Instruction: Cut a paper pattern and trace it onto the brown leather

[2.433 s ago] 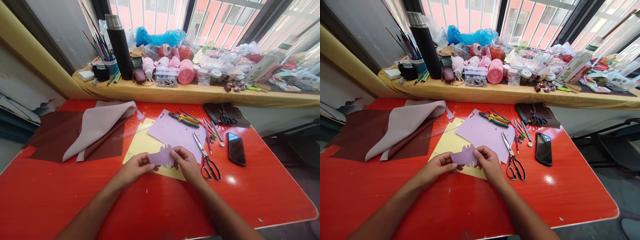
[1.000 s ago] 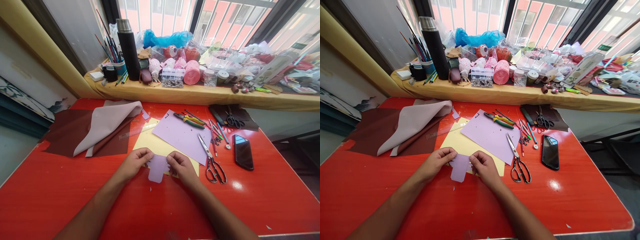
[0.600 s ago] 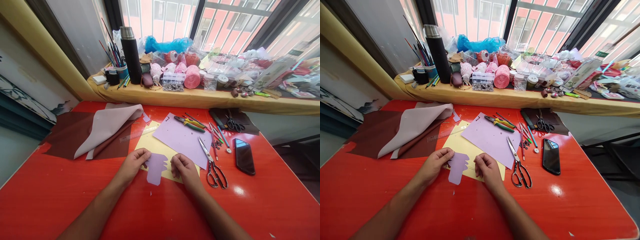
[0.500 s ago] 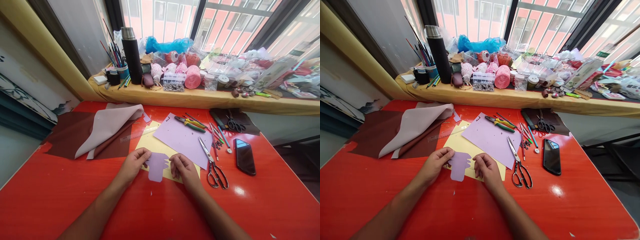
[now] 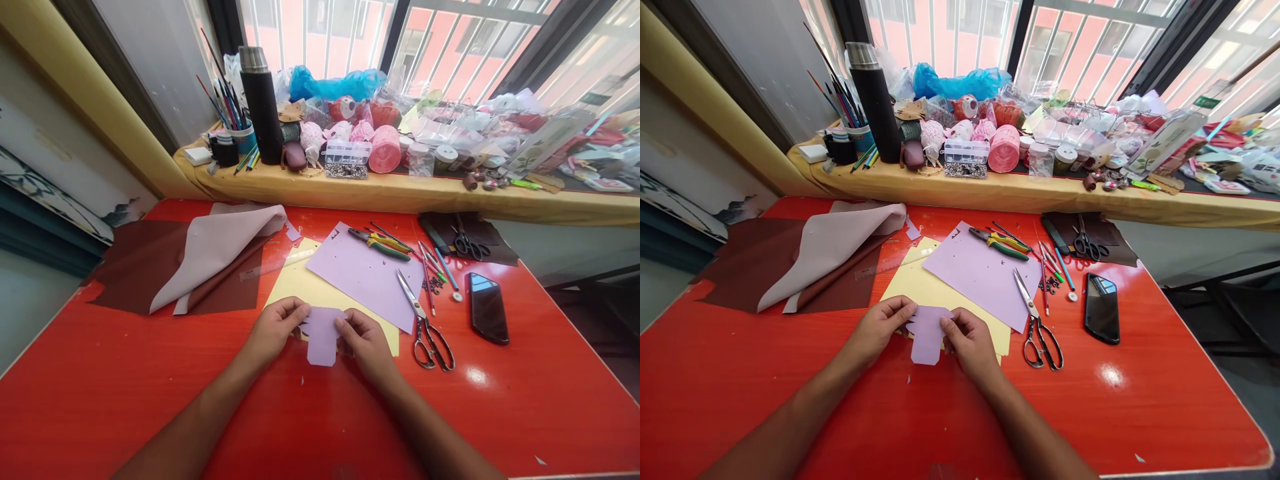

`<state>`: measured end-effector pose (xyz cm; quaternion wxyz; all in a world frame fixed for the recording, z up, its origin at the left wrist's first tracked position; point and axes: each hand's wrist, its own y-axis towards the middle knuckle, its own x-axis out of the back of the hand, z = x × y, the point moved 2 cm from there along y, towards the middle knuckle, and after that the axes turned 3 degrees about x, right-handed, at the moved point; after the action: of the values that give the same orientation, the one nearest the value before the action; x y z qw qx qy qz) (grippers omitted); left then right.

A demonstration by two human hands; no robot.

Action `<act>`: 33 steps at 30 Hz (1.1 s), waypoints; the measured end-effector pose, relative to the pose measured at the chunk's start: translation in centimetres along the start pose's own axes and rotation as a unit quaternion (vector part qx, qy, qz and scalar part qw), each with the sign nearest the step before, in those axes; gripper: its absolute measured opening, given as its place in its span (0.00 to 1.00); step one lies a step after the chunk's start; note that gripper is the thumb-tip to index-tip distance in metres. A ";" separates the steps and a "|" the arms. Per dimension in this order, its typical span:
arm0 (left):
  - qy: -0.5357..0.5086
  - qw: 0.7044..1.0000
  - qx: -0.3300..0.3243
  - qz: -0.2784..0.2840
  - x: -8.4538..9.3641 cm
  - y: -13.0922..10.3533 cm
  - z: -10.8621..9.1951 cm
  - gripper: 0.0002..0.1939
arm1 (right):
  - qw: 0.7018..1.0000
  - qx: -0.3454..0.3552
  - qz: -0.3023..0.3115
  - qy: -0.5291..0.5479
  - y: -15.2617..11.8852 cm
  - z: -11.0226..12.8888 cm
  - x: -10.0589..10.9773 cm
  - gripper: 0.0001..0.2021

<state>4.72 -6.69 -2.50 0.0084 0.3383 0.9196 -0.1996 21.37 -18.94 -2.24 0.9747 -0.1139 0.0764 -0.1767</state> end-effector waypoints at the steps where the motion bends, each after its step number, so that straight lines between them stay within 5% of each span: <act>1: -0.005 1.000 0.002 -0.002 0.1 0.1 0.1 0.25 | 1.000 -0.003 -0.004 0.004 0.0 -0.1 0.1 0.27; 6: -0.016 1.000 -0.005 0.001 0.7 0.2 -0.1 0.29 | 0.999 -0.015 -0.027 0.022 0.1 -0.2 0.3 0.29; 10: 0.013 0.996 -0.004 0.091 0.4 -0.2 -0.4 0.36 | 0.999 -0.017 -0.030 0.037 0.1 -0.2 0.4 0.29; 13: 0.051 0.991 0.005 0.121 -0.3 -0.5 -0.4 0.29 | 0.999 -0.003 -0.026 0.026 0.2 -0.3 0.4 0.29; 33: 0.041 0.999 -0.027 -0.023 0.8 0.6 1.0 0.24 | 0.995 0.029 -0.005 0.090 0.5 -0.8 0.9 0.27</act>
<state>4.39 -6.15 -3.81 -0.0244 0.3247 0.9317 -0.1608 22.25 -19.00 -3.19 0.9658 -0.0696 0.1585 -0.1930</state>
